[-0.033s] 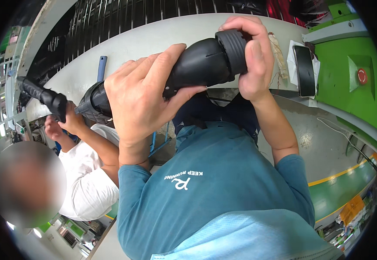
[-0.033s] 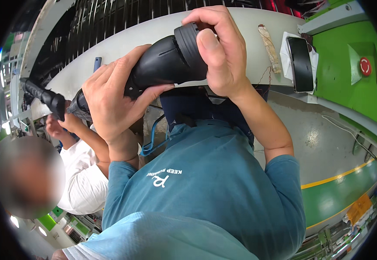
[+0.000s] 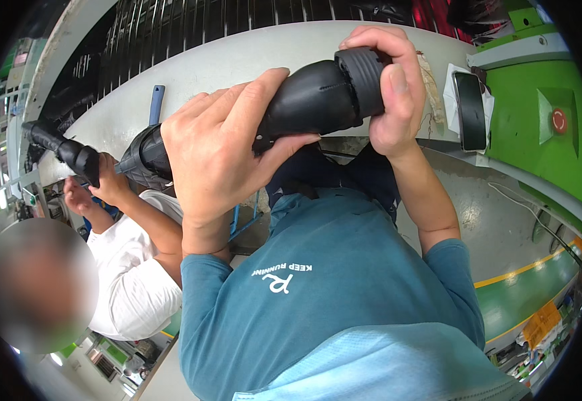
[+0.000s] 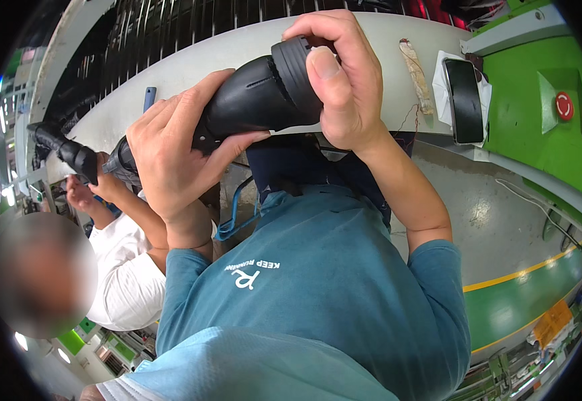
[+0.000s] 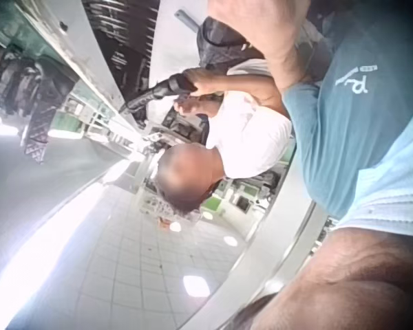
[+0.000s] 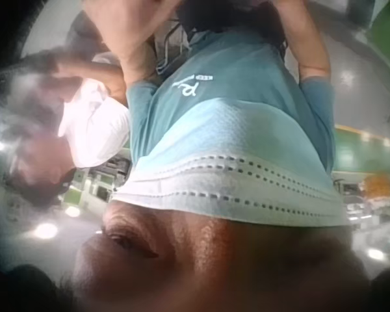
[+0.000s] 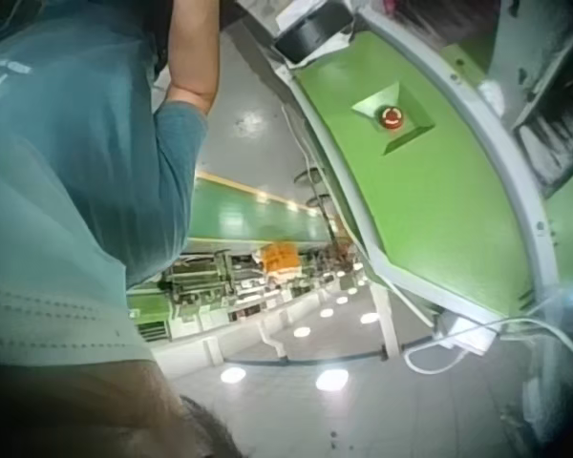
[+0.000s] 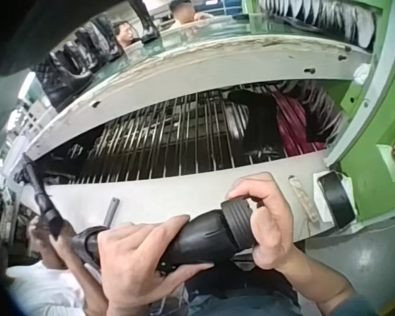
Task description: Inspecting and trimming threads on finished black boots on a production line.
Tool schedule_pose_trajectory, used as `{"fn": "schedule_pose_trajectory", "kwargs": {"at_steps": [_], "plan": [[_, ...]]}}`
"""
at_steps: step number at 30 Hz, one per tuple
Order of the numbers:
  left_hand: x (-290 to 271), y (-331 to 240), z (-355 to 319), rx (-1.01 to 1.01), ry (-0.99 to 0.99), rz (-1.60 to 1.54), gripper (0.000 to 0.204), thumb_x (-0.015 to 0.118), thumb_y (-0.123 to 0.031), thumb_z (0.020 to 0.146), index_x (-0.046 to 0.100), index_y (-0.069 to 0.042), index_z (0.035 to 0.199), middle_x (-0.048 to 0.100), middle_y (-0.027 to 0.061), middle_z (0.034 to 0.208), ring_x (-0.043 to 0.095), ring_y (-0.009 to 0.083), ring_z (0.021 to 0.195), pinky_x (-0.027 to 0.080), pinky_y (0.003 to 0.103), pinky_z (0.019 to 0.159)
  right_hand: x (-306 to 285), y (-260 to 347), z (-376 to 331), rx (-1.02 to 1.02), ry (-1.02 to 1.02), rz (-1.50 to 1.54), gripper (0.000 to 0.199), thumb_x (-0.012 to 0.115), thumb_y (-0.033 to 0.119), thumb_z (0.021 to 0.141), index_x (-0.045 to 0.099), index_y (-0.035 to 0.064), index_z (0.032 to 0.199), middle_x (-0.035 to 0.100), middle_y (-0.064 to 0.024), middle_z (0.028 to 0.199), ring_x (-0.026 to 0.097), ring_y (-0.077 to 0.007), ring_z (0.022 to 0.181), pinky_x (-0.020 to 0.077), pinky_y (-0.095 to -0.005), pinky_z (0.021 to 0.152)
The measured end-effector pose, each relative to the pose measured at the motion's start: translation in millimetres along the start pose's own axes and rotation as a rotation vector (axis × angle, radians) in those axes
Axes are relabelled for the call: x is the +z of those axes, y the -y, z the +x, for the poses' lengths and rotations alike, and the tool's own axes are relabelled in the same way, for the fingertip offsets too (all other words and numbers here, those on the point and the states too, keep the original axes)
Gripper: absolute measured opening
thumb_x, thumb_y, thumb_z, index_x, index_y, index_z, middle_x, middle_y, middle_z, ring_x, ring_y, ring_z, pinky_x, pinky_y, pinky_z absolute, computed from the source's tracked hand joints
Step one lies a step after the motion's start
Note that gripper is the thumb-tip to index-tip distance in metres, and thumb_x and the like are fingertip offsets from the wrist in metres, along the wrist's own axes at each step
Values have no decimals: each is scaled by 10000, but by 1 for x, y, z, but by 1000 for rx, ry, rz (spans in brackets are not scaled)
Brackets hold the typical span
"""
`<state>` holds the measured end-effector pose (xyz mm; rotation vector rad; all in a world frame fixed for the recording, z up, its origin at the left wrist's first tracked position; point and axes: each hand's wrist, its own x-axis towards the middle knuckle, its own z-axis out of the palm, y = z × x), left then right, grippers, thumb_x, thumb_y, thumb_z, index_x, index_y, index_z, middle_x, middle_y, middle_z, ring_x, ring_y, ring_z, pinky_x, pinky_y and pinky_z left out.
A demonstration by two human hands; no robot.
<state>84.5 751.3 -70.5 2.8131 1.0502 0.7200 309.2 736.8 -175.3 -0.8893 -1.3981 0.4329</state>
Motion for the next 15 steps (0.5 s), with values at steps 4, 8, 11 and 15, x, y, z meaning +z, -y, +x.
{"fn": "schedule_pose_trajectory", "kwargs": {"at_steps": [4, 8, 11, 15], "plan": [[0, 3, 0, -22, 10, -3, 681, 974, -398, 602, 765, -71, 1162, 767, 97, 874, 728, 270, 710, 552, 339, 680, 2, -8, 2, -43, -75, 130, 363, 511, 280, 1027, 677, -17, 1153, 667, -143, 1137, 626, -214, 997, 489, -323, 908], [0, 4, 2, -24, 20, -17, 669, 966, -407, 615, 766, -71, 1158, 765, 97, 870, 724, 267, 705, 551, 343, 673, 1, -5, 4, -31, -53, 121, 366, 503, 275, 1022, 683, -19, 1145, 669, -146, 1146, 630, -216, 1009, 492, -330, 914], [0, 3, 3, -33, 11, -16, 661, 959, -417, 625, 766, -72, 1155, 764, 98, 868, 719, 267, 699, 550, 344, 669, 2, 3, 6, -19, -39, 106, 381, 492, 275, 1027, 672, -20, 1186, 670, -143, 1151, 632, -209, 1023, 488, -328, 931], [1, 0, 4, -36, -8, -9, 662, 950, -430, 631, 764, -74, 1156, 766, 100, 873, 720, 267, 698, 552, 341, 668, 10, 11, 5, 185, -101, 335, 403, 464, 288, 1057, 643, -26, 1236, 672, -143, 1153, 629, -198, 1038, 480, -325, 962]]}}
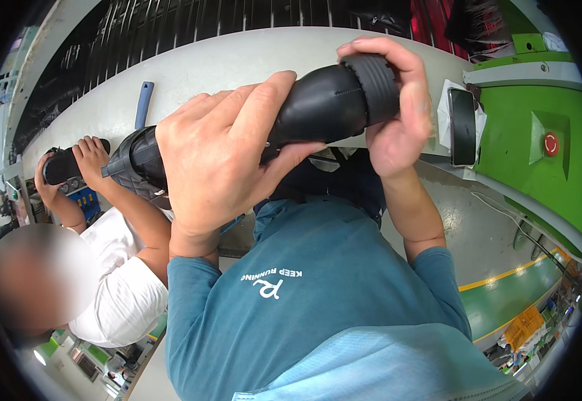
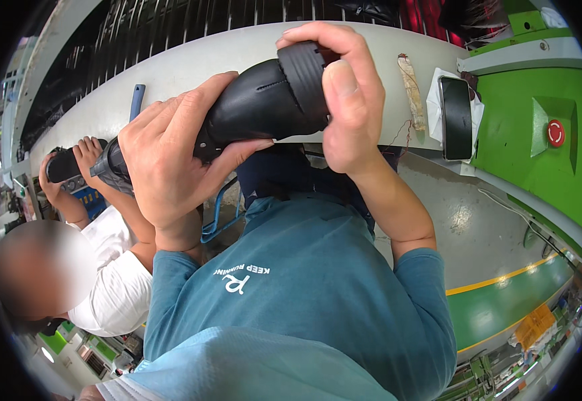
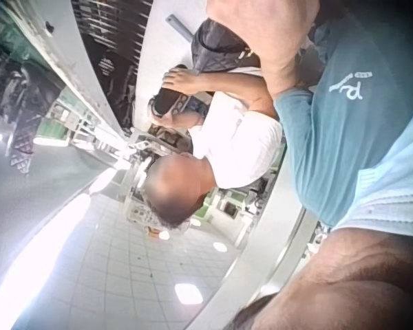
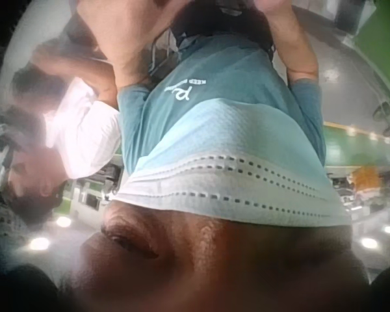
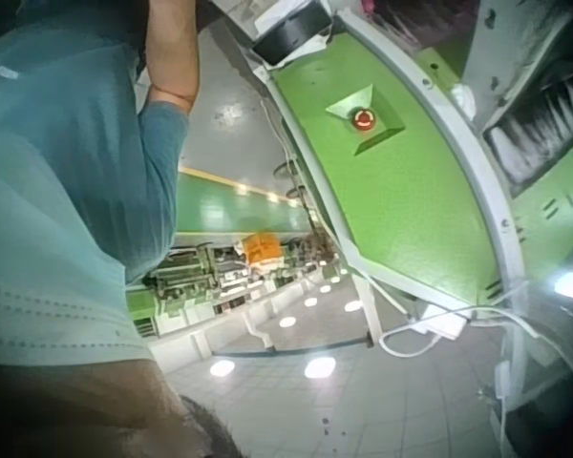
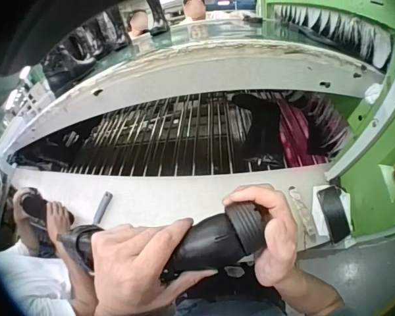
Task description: Inspecting and trimming threads on finished black boots on a production line.
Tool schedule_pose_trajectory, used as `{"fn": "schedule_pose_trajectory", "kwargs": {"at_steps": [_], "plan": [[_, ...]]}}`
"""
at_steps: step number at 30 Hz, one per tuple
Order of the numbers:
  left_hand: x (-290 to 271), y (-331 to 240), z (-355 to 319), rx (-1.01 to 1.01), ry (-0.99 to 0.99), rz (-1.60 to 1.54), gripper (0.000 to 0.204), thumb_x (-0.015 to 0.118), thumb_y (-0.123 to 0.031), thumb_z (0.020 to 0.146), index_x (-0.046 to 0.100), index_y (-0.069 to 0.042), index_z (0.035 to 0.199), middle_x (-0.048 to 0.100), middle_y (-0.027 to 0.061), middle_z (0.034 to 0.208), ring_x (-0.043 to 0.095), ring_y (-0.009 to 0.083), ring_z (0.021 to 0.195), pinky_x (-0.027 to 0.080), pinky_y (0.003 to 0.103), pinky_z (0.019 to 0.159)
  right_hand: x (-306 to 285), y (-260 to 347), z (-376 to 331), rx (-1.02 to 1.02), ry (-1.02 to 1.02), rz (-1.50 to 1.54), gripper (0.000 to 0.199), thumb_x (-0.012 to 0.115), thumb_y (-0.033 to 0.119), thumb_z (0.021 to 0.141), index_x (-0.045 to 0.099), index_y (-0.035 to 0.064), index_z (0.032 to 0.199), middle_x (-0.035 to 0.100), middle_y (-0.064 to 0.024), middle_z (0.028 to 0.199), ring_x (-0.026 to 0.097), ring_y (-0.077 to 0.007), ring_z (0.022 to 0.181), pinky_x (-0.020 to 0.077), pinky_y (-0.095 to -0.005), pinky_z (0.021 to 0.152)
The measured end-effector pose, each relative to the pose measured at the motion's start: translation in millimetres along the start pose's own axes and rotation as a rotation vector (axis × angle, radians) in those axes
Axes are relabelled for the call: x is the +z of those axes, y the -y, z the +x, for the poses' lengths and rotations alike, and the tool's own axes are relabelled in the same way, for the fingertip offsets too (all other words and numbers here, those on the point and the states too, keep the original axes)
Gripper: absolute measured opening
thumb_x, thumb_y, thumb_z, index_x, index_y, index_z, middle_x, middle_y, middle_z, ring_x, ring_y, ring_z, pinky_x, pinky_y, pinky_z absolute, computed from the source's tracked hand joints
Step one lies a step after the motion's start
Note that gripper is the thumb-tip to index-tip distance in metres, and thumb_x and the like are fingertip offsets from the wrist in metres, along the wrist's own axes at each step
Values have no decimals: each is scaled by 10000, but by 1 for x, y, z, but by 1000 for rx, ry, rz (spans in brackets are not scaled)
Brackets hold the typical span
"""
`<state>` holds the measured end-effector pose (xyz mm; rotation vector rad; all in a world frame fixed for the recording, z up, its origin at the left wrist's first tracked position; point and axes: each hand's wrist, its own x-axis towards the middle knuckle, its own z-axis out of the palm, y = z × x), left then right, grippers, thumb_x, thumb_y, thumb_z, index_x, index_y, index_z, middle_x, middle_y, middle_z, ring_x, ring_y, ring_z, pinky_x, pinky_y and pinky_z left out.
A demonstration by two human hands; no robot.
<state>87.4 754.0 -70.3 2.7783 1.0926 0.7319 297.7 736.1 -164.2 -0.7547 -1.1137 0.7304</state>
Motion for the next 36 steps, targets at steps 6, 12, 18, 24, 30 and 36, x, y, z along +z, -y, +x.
{"fn": "schedule_pose_trajectory", "kwargs": {"at_steps": [6, 12, 18, 24, 30, 36], "plan": [[2, 0, 1, -3, -6, -48, 668, 945, -423, 621, 763, -68, 1156, 766, 93, 869, 722, 264, 698, 556, 341, 668, 3, -8, 2, -134, -4, -72, 362, 463, 260, 1065, 643, -35, 1174, 672, -171, 1104, 628, -228, 1008, 499, -354, 937], [3, 1, 1, -10, -4, -78, 667, 942, -422, 620, 763, -68, 1156, 765, 86, 858, 723, 260, 694, 552, 340, 658, 2, -7, 0, -142, 13, -127, 383, 487, 287, 1034, 645, -38, 1160, 665, -178, 1094, 626, -233, 1006, 510, -366, 912], [4, 1, 2, -3, 3, -64, 678, 944, -420, 607, 767, -65, 1157, 764, 84, 852, 718, 257, 686, 548, 338, 653, 1, -8, 1, -155, 6, -118, 378, 500, 284, 1032, 648, -41, 1154, 656, -177, 1100, 626, -230, 1002, 513, -363, 902], [4, -1, 1, -4, -5, -76, 675, 952, -407, 600, 771, -62, 1151, 769, 90, 866, 714, 260, 686, 549, 337, 653, 1, -7, -2, -146, 6, -102, 381, 514, 296, 1050, 648, -44, 1156, 651, -176, 1104, 623, -225, 996, 511, -349, 895], [3, 0, 1, -7, 4, -69, 672, 964, -387, 599, 769, -55, 1150, 768, 105, 867, 715, 269, 687, 557, 341, 665, -1, -11, 0, -168, 20, -113, 368, 523, 289, 1049, 654, -36, 1160, 647, -166, 1118, 620, -216, 988, 506, -345, 893], [2, -1, 2, -32, 34, -45, 656, 966, -392, 615, 769, -65, 1148, 768, 111, 867, 723, 275, 697, 556, 343, 670, 0, -10, 4, -160, 17, -112, 350, 540, 280, 1052, 659, -32, 1157, 646, -144, 1127, 615, -194, 988, 498, -328, 897]]}}
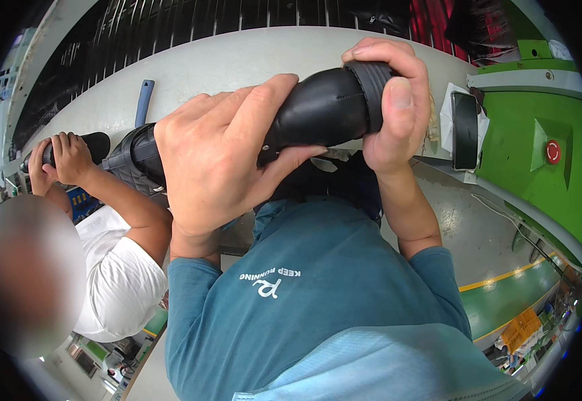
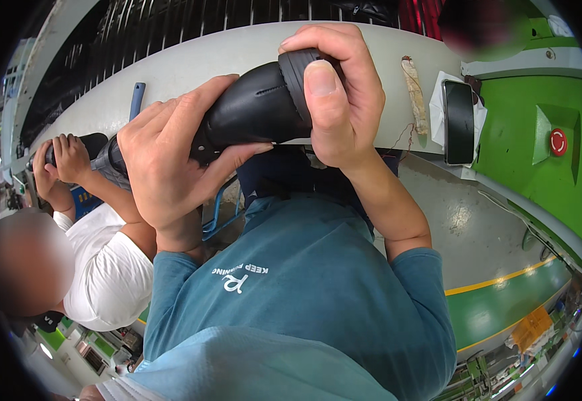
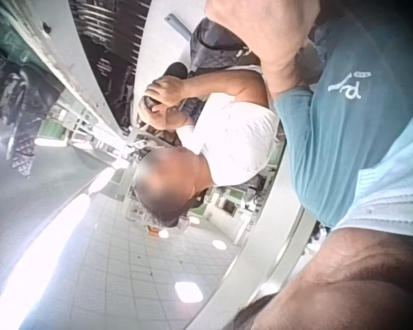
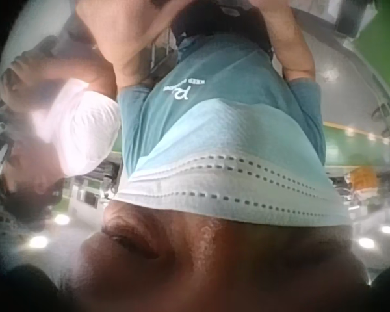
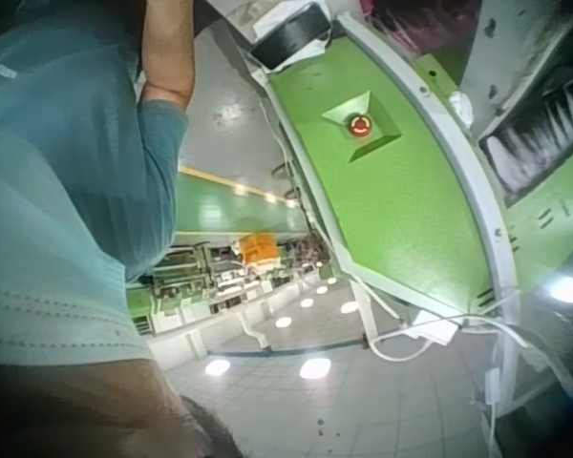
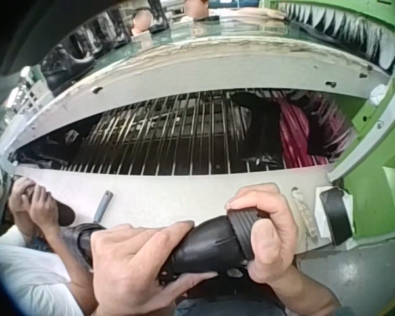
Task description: Inspecting and trimming threads on finished black boots on a production line.
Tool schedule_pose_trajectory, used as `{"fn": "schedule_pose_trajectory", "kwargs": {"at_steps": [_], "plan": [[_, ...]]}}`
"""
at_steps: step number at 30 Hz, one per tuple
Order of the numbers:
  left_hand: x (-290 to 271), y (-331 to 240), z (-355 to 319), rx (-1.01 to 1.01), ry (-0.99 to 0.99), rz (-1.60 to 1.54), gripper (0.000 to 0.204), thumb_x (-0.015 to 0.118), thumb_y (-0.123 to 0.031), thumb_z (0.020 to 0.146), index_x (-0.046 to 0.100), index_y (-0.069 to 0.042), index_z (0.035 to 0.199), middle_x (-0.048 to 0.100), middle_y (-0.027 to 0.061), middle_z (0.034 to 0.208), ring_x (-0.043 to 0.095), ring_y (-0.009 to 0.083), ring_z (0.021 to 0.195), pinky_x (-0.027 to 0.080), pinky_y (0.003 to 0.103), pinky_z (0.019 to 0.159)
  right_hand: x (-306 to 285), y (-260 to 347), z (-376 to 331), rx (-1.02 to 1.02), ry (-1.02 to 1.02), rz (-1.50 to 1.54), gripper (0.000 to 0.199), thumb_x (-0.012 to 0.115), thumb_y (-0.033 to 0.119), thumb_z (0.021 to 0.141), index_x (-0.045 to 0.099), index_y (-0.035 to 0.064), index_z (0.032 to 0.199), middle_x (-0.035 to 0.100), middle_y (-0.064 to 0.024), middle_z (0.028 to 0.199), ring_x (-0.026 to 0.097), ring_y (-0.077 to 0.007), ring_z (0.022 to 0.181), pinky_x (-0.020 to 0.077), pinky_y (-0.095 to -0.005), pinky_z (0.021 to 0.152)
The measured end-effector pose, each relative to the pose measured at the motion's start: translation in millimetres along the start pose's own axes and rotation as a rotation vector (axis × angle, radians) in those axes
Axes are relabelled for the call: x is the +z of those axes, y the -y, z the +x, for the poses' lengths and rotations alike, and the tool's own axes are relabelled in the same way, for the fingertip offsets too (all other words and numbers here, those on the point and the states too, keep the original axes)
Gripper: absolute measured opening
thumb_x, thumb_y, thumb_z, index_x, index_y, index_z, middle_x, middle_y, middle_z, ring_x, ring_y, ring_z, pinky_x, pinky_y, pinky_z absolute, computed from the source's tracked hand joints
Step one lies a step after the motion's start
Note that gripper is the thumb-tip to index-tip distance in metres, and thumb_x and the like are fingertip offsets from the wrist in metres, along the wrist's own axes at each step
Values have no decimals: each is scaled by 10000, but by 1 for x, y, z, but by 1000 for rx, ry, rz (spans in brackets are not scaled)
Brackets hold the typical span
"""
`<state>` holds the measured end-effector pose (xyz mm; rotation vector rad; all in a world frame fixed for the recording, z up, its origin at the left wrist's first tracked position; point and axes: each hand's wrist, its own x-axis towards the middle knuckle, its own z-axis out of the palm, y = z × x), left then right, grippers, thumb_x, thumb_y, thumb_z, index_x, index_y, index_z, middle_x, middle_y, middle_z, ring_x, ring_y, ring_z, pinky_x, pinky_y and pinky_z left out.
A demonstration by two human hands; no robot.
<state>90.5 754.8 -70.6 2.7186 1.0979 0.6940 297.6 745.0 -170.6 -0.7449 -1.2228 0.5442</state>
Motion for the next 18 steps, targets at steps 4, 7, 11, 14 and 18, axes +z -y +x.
{"fn": "schedule_pose_trajectory", "kwargs": {"at_steps": [4, 7, 11, 14, 18], "plan": [[0, 2, 4, -7, 6, 3, 652, 965, -399, 619, 769, -70, 1146, 765, 113, 862, 725, 276, 698, 555, 342, 676, -2, -7, 1, -19, 11, -17, 338, 550, 279, 1055, 663, -22, 1160, 649, -130, 1129, 613, -184, 986, 493, -315, 901], [-1, 6, 9, 16, 8, 1, 650, 972, -402, 625, 764, -68, 1142, 759, 122, 842, 724, 279, 686, 552, 337, 663, -4, -5, 3, -29, 13, -39, 319, 556, 266, 1058, 667, -16, 1158, 646, -117, 1122, 612, -178, 978, 490, -302, 901], [-2, 13, 17, 34, -4, -15, 649, 989, -403, 654, 752, -60, 1151, 754, 135, 807, 737, 287, 660, 559, 333, 619, 4, 1, 20, 33, 24, -91, 397, 444, 278, 1075, 639, -46, 1198, 676, -178, 1141, 636, -216, 1062, 475, -348, 1018], [-2, 17, 22, -5, 56, -23, 620, 989, -370, 698, 747, -43, 1166, 779, 131, 844, 801, 299, 787, 599, 315, 687, 23, -21, 41, -330, -62, 309, 375, 505, 312, 1111, 652, -20, 1205, 639, -95, 1093, 591, -157, 1010, 457, -300, 942], [-2, 20, 26, -8, 72, -33, 633, 993, -341, 698, 748, -29, 1192, 787, 134, 870, 809, 268, 803, 601, 300, 708, 24, -63, 33, -472, -54, 490, 318, 516, 273, 1125, 657, -4, 1193, 627, -67, 1074, 577, -142, 988, 449, -287, 918]]}}
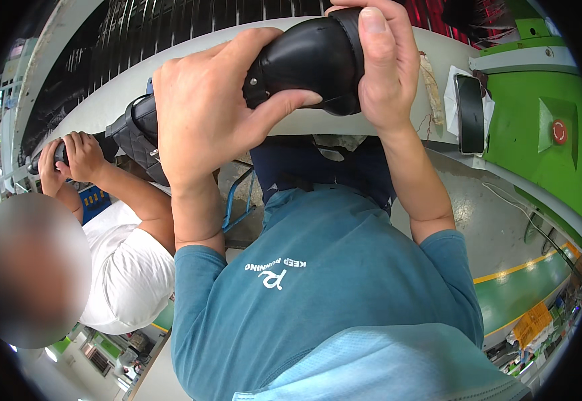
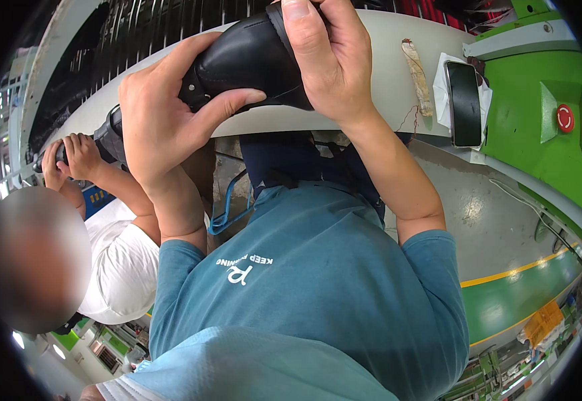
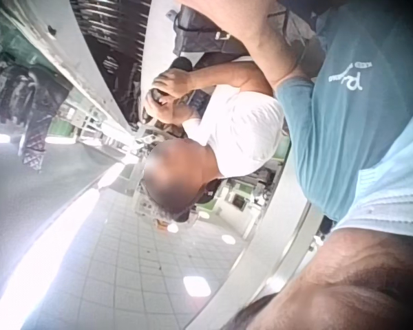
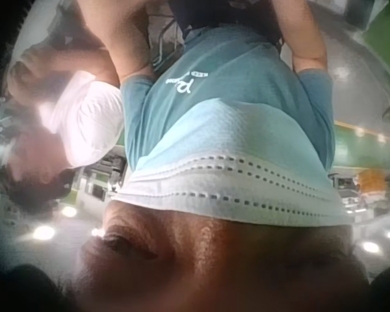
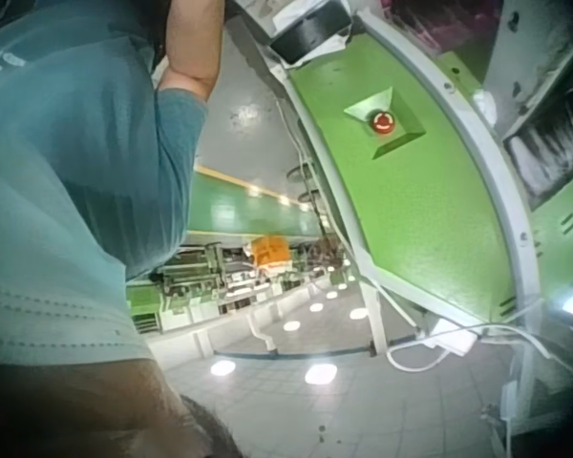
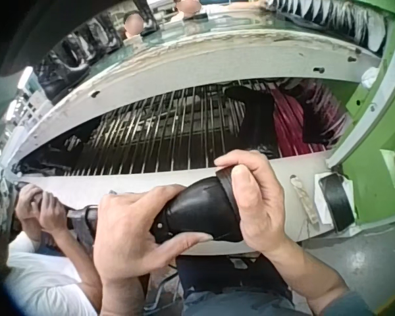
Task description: Inspecting and trimming threads on finished black boots on a production line.
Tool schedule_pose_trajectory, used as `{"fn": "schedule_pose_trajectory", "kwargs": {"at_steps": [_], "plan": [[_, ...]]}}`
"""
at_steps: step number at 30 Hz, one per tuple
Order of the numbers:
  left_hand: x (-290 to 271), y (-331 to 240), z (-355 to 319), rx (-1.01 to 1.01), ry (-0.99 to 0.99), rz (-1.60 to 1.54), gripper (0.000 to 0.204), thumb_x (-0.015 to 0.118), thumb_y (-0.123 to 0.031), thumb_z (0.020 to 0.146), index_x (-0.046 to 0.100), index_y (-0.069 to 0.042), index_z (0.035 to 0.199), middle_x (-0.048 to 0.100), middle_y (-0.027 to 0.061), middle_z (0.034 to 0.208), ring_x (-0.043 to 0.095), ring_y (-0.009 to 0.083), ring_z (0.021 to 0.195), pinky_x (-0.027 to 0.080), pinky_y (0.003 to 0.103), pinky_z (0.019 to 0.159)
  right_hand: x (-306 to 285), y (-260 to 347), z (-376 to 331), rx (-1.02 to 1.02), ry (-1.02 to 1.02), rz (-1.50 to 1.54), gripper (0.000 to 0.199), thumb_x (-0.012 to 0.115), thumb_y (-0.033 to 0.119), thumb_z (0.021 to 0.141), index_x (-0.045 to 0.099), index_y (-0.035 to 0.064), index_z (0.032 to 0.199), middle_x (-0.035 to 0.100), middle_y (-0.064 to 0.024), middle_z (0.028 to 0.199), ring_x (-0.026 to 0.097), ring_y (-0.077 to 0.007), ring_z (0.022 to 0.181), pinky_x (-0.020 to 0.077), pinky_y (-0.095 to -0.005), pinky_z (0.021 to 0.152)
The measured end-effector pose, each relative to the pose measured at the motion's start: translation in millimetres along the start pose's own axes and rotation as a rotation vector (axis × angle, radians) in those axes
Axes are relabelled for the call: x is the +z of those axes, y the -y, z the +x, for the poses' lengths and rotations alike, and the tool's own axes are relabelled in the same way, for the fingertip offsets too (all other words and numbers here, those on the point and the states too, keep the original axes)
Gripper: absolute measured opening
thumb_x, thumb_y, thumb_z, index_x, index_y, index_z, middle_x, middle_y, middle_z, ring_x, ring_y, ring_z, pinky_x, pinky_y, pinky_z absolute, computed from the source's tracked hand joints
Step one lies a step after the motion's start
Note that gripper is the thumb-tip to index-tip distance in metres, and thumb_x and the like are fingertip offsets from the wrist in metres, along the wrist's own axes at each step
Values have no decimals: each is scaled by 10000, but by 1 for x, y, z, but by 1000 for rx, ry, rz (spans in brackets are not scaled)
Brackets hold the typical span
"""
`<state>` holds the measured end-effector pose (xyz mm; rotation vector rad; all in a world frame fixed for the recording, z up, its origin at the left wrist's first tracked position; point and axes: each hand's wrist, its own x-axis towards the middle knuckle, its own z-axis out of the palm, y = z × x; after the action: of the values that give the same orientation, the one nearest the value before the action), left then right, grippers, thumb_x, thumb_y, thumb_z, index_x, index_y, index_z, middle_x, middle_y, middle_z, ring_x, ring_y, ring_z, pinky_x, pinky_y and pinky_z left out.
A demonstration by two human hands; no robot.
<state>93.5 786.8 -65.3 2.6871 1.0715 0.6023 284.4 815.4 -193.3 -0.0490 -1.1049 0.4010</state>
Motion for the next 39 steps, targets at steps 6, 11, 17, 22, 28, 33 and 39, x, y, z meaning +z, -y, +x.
{"fn": "schedule_pose_trajectory", "kwargs": {"at_steps": [6, 11, 17, 22, 28, 33, 39], "plan": [[1, -1, 2, 6, -6, 0, 633, 991, -355, 699, 749, -32, 1185, 779, 134, 856, 804, 279, 785, 594, 300, 693, -1, -2, -1, -12, 0, -36, 302, 504, 266, 1131, 648, 5, 1178, 620, -65, 1063, 569, -143, 987, 442, -283, 919], [2, -2, -1, 21, -23, 9, 625, 989, -387, 692, 755, -58, 1170, 769, 130, 826, 792, 277, 750, 588, 311, 666, 20, 52, 22, 247, 6, -288, 282, 565, 278, 1099, 656, 19, 1160, 628, -83, 1082, 584, -177, 1009, 456, -334, 945], [3, -6, -5, 42, -52, 36, 622, 984, -412, 665, 761, -81, 1142, 746, 110, 778, 758, 289, 691, 574, 332, 626, -2, 58, 2, 484, 92, -553, 376, 439, 263, 1085, 617, -41, 1217, 651, -172, 1183, 628, -223, 1097, 473, -373, 1037], [4, -6, -7, 67, -74, 49, 618, 972, -406, 642, 761, -88, 1127, 740, 104, 777, 737, 292, 669, 563, 350, 614, -4, 57, 0, 442, 152, -551, 373, 434, 276, 1086, 600, -35, 1209, 647, -178, 1190, 621, -240, 1125, 469, -398, 1051], [1, -5, -19, 105, -70, 11, 548, 915, -412, 664, 732, -129, 1097, 750, 73, 838, 736, 310, 750, 556, 411, 662, 11, 71, 0, 437, 168, -614, 348, 509, 296, 1051, 593, -10, 1194, 628, -155, 1168, 590, -220, 1050, 473, -363, 980], [1, -4, -32, 106, -85, 19, 509, 909, -403, 665, 677, -119, 1017, 693, 49, 754, 718, 305, 725, 518, 430, 609, 21, 79, 1, 398, 204, -644, 366, 523, 309, 1047, 596, -21, 1190, 637, -166, 1159, 595, -226, 1048, 477, -374, 981], [5, -4, -36, 132, -153, 40, 506, 901, -414, 694, 672, -110, 1027, 708, 56, 772, 722, 316, 749, 529, 429, 622, 22, 83, 9, 491, 199, -752, 365, 461, 288, 1086, 636, -22, 1166, 648, -144, 1175, 597, -218, 1087, 452, -371, 1035]]}}
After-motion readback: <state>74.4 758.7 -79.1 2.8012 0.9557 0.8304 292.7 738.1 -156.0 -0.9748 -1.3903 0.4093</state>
